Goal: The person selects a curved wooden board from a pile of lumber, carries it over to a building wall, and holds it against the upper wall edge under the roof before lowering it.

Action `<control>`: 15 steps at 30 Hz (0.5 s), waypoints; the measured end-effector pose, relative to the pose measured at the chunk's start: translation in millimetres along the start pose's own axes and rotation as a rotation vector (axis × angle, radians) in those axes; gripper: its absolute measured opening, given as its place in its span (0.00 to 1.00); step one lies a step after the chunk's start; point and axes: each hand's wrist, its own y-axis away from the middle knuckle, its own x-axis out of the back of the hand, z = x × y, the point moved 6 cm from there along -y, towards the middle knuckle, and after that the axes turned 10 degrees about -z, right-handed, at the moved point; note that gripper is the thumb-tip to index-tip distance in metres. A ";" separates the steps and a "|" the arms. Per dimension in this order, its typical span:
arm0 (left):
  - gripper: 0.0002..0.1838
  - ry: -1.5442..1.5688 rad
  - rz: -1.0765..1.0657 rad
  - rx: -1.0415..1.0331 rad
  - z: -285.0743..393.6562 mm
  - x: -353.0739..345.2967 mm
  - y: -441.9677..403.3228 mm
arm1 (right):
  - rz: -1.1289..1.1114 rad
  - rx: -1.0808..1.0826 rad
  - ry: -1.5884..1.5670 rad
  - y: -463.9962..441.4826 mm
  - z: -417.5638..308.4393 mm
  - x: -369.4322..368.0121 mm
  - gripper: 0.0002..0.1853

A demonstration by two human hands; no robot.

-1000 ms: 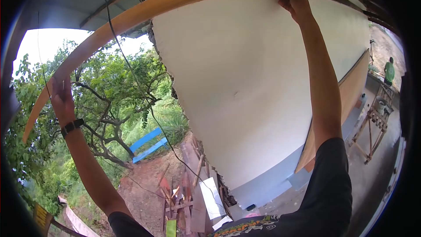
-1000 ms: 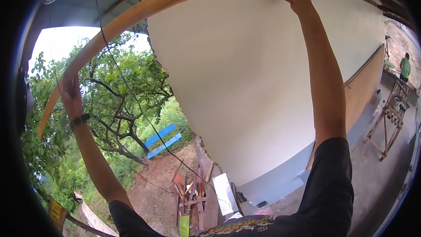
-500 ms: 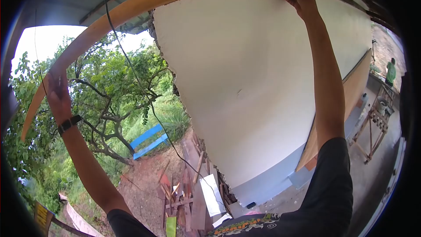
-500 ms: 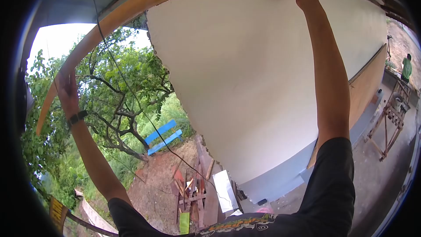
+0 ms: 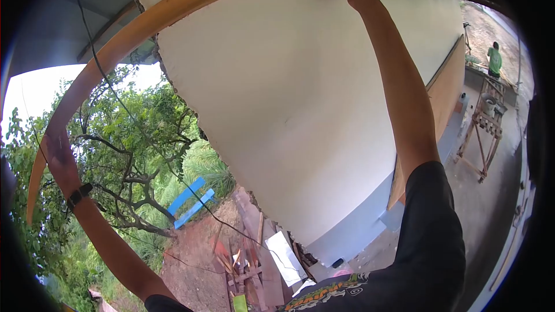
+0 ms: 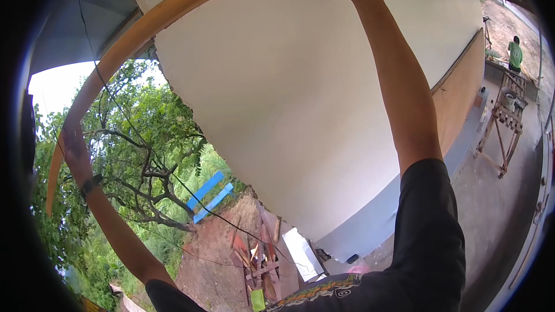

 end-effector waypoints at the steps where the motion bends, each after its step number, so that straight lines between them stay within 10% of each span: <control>1: 0.19 0.076 -0.007 0.015 -0.9 4.3 -4.3 | 0.026 0.051 0.269 1.7 -9.5 -6.9 0.19; 15: 0.18 0.153 -0.016 0.055 1.3 -0.9 -6.9 | 0.140 -0.028 0.291 17.9 -66.1 -45.2 0.21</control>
